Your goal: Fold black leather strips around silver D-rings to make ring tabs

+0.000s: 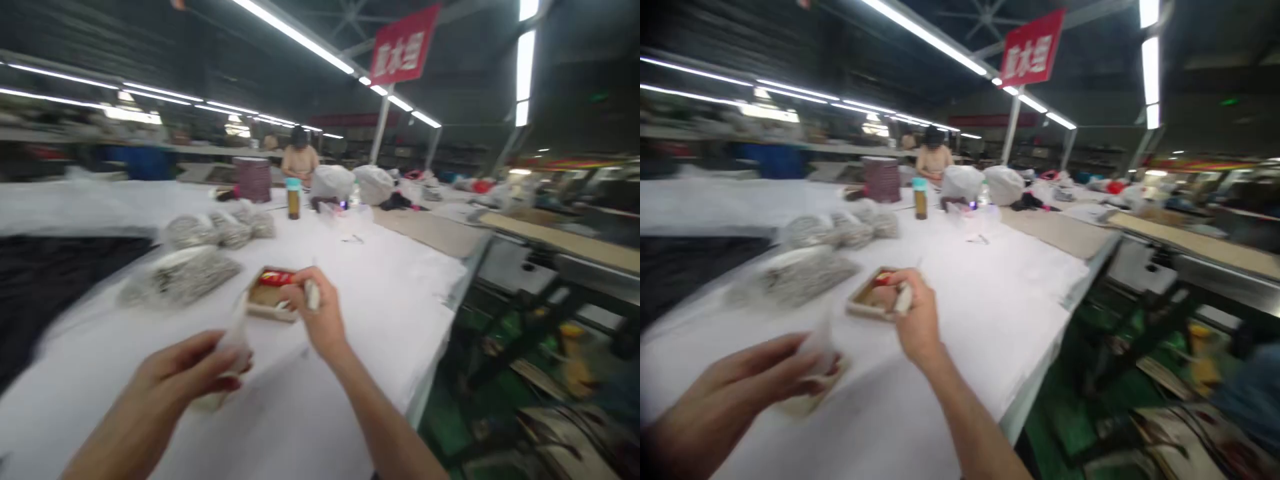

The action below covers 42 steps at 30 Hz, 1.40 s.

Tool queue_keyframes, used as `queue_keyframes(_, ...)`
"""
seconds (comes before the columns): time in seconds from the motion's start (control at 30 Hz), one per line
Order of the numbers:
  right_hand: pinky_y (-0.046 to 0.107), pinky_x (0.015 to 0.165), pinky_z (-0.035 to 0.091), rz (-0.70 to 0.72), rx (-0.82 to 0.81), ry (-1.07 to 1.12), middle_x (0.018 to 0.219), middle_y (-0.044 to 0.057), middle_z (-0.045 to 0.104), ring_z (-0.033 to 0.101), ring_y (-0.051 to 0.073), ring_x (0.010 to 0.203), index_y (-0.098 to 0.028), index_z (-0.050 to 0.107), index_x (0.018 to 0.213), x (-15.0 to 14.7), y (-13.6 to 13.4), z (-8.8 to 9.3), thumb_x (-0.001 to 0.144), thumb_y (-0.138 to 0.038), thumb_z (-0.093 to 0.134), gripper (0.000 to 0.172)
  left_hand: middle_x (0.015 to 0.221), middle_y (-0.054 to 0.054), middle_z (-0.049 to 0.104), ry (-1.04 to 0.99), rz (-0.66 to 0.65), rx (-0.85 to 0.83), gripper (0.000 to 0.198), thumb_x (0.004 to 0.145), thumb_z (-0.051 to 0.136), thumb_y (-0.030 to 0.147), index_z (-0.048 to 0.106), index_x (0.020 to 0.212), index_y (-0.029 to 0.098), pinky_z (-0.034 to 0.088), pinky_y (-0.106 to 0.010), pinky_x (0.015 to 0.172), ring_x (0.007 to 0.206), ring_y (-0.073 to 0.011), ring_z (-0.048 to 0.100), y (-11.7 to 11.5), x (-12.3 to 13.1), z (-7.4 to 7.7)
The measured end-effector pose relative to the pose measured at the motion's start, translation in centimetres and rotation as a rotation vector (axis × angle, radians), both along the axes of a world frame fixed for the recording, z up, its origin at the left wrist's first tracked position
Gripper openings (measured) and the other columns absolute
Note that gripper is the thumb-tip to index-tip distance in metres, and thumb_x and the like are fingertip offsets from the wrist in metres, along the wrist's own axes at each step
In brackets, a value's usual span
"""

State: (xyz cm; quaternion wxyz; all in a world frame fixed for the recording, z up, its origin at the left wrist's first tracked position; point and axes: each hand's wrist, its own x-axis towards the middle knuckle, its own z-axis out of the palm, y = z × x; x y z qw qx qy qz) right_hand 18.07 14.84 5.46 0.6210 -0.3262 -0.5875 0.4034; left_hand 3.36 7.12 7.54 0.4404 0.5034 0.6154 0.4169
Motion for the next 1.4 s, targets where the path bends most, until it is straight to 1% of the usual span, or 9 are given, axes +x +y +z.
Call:
queue_keyframes(0.07, 0.021, 0.052, 0.042, 0.088, -0.051, 0.043, 0.058, -0.006, 0.056, 0.050, 0.010, 0.052, -0.021, 0.049, 0.074, -0.1, -1.0, 0.2, 0.071, -0.025, 0.064, 0.015, 0.078, -0.004, 0.066, -0.141, -0.029, -0.040, 0.029, 0.067, 0.068, 0.038, 0.065, 0.080, 0.013, 0.049, -0.027, 0.063, 0.068, -0.0176, 0.059, -1.7, -0.8, -0.1)
queue_keyframes(0.17, 0.024, 0.059, 0.044, 0.190, -0.095, 0.011, 0.066, -0.005, 0.060, 0.053, 0.012, 0.060, -0.022, 0.050, 0.076, -0.6, -1.9, 0.0, 0.072, -0.026, 0.066, 0.018, 0.072, -0.005, 0.063, -0.277, -0.002, -0.010, 0.023, 0.066, 0.065, 0.032, 0.065, 0.078, 0.011, 0.049, -0.025, 0.059, 0.065, -0.0155, 0.057, -2.0, -1.2, -0.7)
queue_keyframes(0.43, 0.028, 0.068, 0.046, 0.305, -0.102, 0.002, 0.079, -0.002, 0.067, 0.058, 0.012, 0.066, -0.022, 0.048, 0.079, -4.3, -2.4, -0.2, 0.070, -0.026, 0.068, 0.022, 0.067, -0.003, 0.059, -0.220, 0.082, 0.074, 0.021, 0.068, 0.057, 0.023, 0.064, 0.081, 0.009, 0.046, -0.024, 0.054, 0.057, -0.0128, 0.052, -1.6, -2.7, -3.0)
queue_keyframes(0.63, 0.028, 0.069, 0.045, 0.237, -0.087, -0.001, 0.072, -0.003, 0.065, 0.059, 0.013, 0.068, -0.021, 0.049, 0.076, -5.3, -1.6, -1.2, 0.069, -0.020, 0.067, 0.020, 0.062, 0.000, 0.056, -0.104, 0.103, 0.081, 0.017, 0.070, 0.054, 0.022, 0.065, 0.077, 0.011, 0.044, -0.022, 0.052, 0.054, -0.0107, 0.050, -1.1, -3.1, -3.6)
queue_keyframes(0.83, 0.024, 0.056, 0.043, 0.220, -0.154, 0.081, 0.064, -0.005, 0.063, 0.051, 0.010, 0.054, -0.021, 0.048, 0.078, -4.8, -1.2, -2.6, 0.066, -0.018, 0.068, 0.023, 0.061, 0.000, 0.058, 0.044, 0.074, 0.046, 0.019, 0.072, 0.052, 0.024, 0.065, 0.080, 0.013, 0.043, -0.023, 0.050, 0.052, -0.0115, 0.051, -1.1, -3.0, -3.8)
queue_keyframes(1.0, 0.023, 0.056, 0.043, 0.123, -0.115, 0.114, 0.062, -0.007, 0.061, 0.051, 0.009, 0.052, -0.021, 0.048, 0.077, -4.0, -0.9, -2.7, 0.067, -0.016, 0.068, 0.023, 0.062, 0.000, 0.060, 0.190, 0.087, 0.051, 0.019, 0.072, 0.052, 0.024, 0.066, 0.077, 0.014, 0.043, -0.023, 0.050, 0.054, -0.0130, 0.053, -1.3, -2.9, -3.7)
queue_keyframes(1.13, 0.023, 0.056, 0.044, 0.039, -0.110, 0.206, 0.060, -0.007, 0.061, 0.053, 0.009, 0.053, -0.020, 0.050, 0.078, -3.0, 0.1, -2.6, 0.065, -0.018, 0.070, 0.025, 0.063, -0.001, 0.061, 0.144, 0.093, 0.041, 0.018, 0.072, 0.053, 0.026, 0.065, 0.077, 0.013, 0.043, -0.023, 0.050, 0.054, -0.0127, 0.053, -1.2, -3.1, -3.9)
queue_keyframes(1.27, 0.022, 0.056, 0.045, 0.085, -0.133, 0.192, 0.062, -0.006, 0.062, 0.055, 0.009, 0.053, -0.020, 0.050, 0.078, -2.8, 0.3, -2.7, 0.065, -0.019, 0.071, 0.025, 0.062, -0.001, 0.059, 0.058, 0.085, 0.060, 0.018, 0.071, 0.055, 0.027, 0.064, 0.078, 0.013, 0.045, -0.023, 0.051, 0.054, -0.0123, 0.053, -0.9, -3.8, -3.3)
queue_keyframes(1.4, 0.022, 0.056, 0.045, 0.074, -0.110, 0.136, 0.063, -0.006, 0.062, 0.055, 0.009, 0.053, -0.020, 0.050, 0.077, -2.9, 0.1, -2.6, 0.066, -0.019, 0.069, 0.022, 0.063, 0.000, 0.059, 0.097, 0.079, 0.082, 0.016, 0.070, 0.057, 0.026, 0.062, 0.078, 0.013, 0.046, -0.022, 0.055, 0.060, -0.0129, 0.055, -1.0, -5.2, -1.9)
